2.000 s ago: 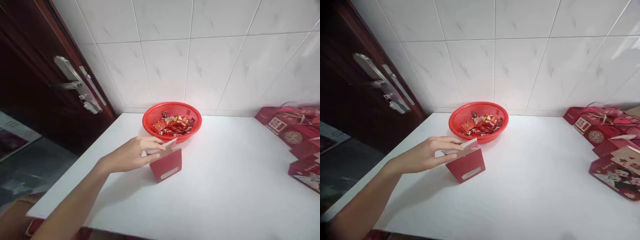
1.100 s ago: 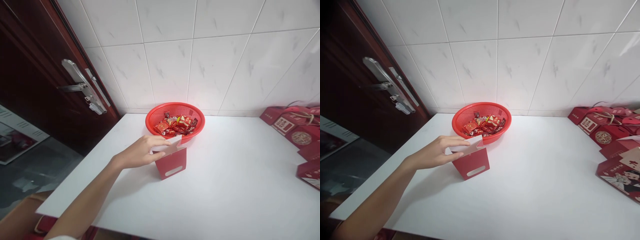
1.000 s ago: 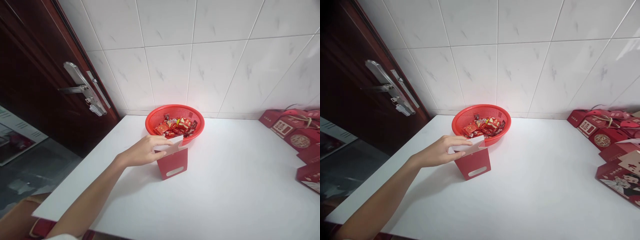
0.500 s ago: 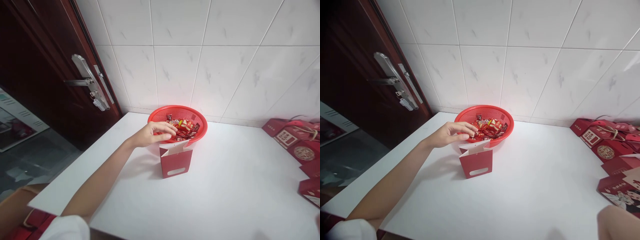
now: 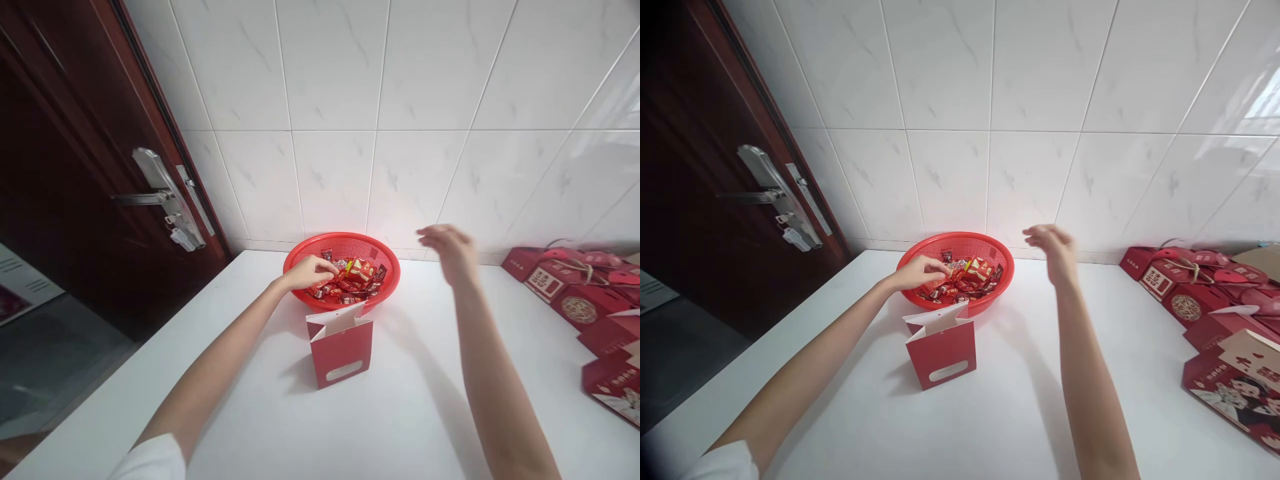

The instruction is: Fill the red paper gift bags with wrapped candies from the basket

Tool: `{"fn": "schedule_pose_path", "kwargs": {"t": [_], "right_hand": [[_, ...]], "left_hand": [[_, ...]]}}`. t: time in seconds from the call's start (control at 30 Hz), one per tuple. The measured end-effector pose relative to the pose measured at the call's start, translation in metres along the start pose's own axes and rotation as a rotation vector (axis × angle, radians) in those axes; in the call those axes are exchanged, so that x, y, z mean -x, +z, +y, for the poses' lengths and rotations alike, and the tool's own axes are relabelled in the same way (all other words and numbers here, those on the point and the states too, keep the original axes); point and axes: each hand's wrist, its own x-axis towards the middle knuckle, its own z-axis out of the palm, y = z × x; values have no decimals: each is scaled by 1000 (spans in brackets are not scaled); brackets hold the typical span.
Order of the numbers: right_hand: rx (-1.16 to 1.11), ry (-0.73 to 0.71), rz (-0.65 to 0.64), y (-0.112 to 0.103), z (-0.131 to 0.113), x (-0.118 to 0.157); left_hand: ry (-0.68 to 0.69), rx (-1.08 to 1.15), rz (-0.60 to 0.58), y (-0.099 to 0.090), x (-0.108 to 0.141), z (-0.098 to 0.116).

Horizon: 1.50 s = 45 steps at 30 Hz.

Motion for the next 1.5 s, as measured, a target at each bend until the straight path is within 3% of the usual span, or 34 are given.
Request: {"fn": "schedule_pose_path", "kwargs": {"t": [0.13,0.27,0.5,0.77,0.87,1.0,1.13,1.27,1.37,1.5], "right_hand": [[213,300,127,27,20,14],[269,301,118,51,38,25],[355,317,66,71,61,53],[471,297,-19,79,76,61],[479,301,-35,78,75,61],[467,316,-45,77,76,61],[459,332,-51,77,76,60],[476,343,-52,77,73,59],[494,351,-47,77,70,59],[512,343,-47,77,67,60]], "left_hand": [[-72,-151,-109,8,-15,-2],[-63,-274,-222,18,-28,2],[104,-555,-249,40,-69,6],[49,-795,-420,59,-106,11],[27,-849,-407,53,-106,19],[-57,-835,-384,28,-96,21],[-168,-784,-415,-5,-88,2],[-278,-824,-352,-26,-87,-21],[-200,-757,-289,-21,-91,-24],[-66,-710,-327,11,-108,-8]]}}
